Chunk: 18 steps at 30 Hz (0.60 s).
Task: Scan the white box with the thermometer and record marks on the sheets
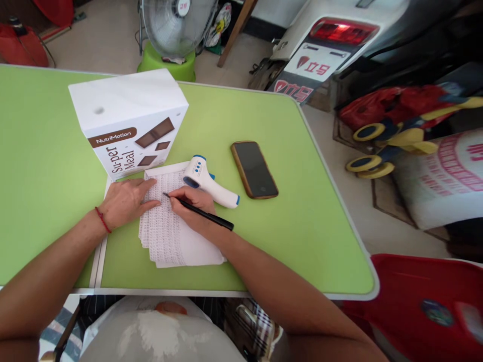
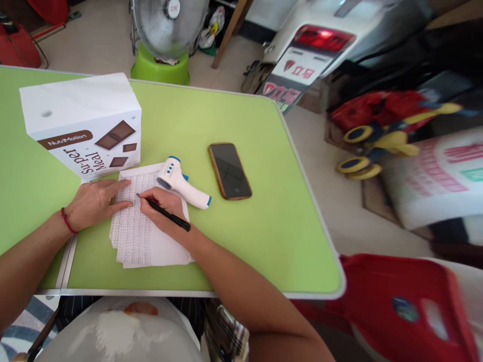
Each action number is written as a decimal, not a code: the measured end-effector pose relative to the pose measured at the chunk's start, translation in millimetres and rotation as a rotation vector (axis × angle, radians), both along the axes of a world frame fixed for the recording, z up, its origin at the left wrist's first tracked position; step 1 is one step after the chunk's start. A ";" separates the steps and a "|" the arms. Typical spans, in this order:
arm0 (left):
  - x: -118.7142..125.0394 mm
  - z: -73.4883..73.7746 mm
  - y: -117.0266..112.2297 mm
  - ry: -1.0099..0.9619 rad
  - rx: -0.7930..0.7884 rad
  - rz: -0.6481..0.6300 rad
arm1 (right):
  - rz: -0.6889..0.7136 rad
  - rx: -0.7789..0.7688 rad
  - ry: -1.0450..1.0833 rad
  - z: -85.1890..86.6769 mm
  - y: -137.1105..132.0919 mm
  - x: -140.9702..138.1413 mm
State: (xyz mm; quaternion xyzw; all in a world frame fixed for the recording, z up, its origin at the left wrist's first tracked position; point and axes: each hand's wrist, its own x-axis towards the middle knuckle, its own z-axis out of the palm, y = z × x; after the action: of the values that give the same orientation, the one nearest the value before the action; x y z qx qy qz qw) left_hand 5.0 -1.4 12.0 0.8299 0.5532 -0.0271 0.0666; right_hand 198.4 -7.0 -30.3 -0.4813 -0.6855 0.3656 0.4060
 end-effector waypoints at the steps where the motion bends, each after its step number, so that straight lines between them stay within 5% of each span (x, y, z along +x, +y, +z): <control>1: 0.0 -0.2 0.0 -0.002 0.001 0.002 | -0.019 0.004 -0.008 -0.3 0.3 -0.2; 18: 0.0 0.1 0.3 -0.004 0.003 -0.009 | 0.017 -0.006 0.019 -1.2 0.7 0.3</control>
State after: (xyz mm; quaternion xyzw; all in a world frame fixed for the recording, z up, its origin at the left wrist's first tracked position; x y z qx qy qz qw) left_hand 5.0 -1.1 12.0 0.8327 0.5493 -0.0249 0.0662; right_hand 198.6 -6.3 -31.5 -0.4732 -0.6845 0.3757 0.4079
